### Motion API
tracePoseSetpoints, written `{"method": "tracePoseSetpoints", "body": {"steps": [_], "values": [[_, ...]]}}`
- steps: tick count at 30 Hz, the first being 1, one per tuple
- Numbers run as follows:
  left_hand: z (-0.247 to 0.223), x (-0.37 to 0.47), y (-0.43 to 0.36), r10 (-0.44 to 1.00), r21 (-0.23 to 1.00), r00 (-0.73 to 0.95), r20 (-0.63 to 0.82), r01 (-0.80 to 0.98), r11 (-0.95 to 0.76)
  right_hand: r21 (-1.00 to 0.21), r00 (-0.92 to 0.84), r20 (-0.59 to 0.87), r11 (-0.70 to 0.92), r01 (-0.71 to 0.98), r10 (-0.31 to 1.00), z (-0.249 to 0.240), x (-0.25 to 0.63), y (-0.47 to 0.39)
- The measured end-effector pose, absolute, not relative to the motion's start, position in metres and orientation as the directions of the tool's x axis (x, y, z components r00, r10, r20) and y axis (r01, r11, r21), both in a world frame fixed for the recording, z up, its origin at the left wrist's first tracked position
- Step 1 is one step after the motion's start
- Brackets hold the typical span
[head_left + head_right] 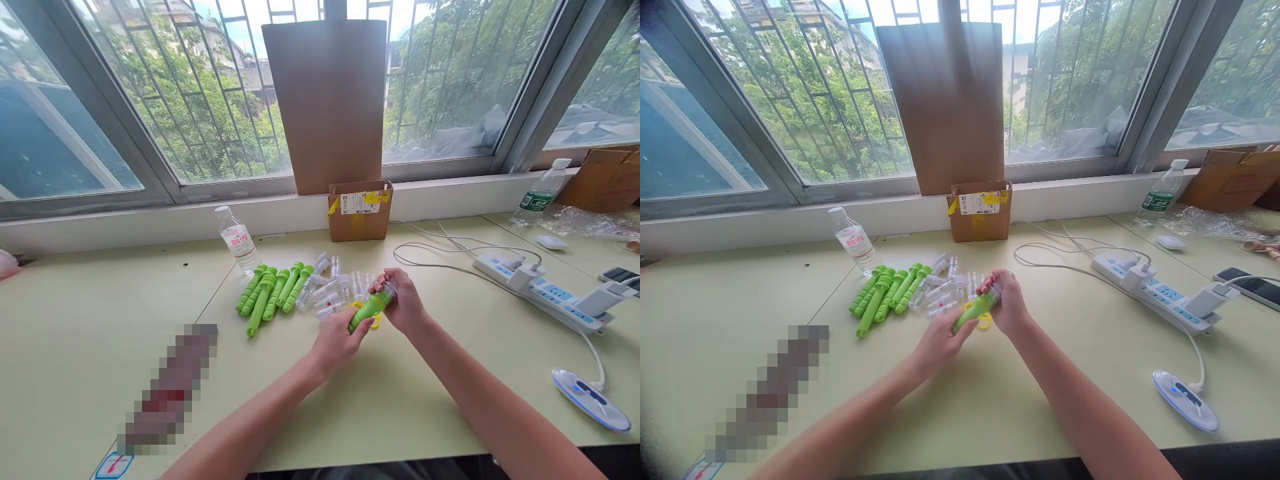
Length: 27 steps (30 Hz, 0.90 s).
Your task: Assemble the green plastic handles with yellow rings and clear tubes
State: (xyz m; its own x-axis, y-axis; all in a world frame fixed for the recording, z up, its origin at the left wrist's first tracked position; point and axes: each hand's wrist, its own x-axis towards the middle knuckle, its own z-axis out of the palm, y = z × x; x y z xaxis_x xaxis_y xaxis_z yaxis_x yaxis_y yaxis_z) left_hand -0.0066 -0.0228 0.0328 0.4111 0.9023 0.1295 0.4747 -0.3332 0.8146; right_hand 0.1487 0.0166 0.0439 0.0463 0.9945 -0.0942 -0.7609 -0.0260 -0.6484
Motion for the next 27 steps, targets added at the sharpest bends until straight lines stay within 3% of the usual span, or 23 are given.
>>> {"method": "tracePoseSetpoints", "body": {"steps": [2,4,7,9,12,15,18,21,24,27], "values": [[0.032,-0.007,-0.023,0.904,0.765,0.384,0.189,0.519,-0.381,-0.646,0.060,-0.106,-0.023,-0.763,0.993,0.043,0.148,0.017],[0.034,-0.008,-0.022,0.904,0.808,0.410,0.121,0.489,-0.329,-0.640,0.063,-0.095,-0.013,-0.768,0.994,0.042,0.147,0.016],[0.041,-0.011,-0.020,0.832,0.925,0.530,-0.165,0.375,-0.056,-0.624,0.009,-0.062,-0.032,-0.781,0.998,0.043,0.146,0.013],[0.044,-0.014,-0.020,0.722,0.942,0.618,-0.311,0.301,0.148,-0.610,-0.055,-0.023,-0.057,-0.791,0.998,0.045,0.145,0.010],[0.043,-0.015,-0.022,0.574,0.922,0.730,-0.371,0.216,0.322,-0.589,-0.135,0.033,-0.090,-0.803,0.990,0.050,0.143,0.005],[0.040,-0.012,-0.026,0.544,0.904,0.740,-0.396,0.208,0.374,-0.588,-0.168,0.033,-0.116,-0.801,0.985,0.052,0.143,0.004],[0.035,-0.007,-0.027,0.643,0.924,0.663,-0.383,0.273,0.269,-0.603,-0.134,0.017,-0.097,-0.792,0.991,0.050,0.144,0.005],[0.030,-0.002,-0.029,0.779,0.932,0.586,-0.223,0.362,-0.005,-0.616,-0.102,-0.005,-0.084,-0.783,0.995,0.048,0.143,0.007],[0.024,0.001,-0.032,0.900,0.800,0.434,0.038,0.526,-0.288,-0.639,-0.065,-0.005,-0.053,-0.767,0.998,0.047,0.141,0.006],[0.022,0.002,-0.034,0.932,0.684,0.332,0.145,0.647,-0.337,-0.672,-0.004,0.013,0.006,-0.741,1.000,0.048,0.139,0.004]]}}
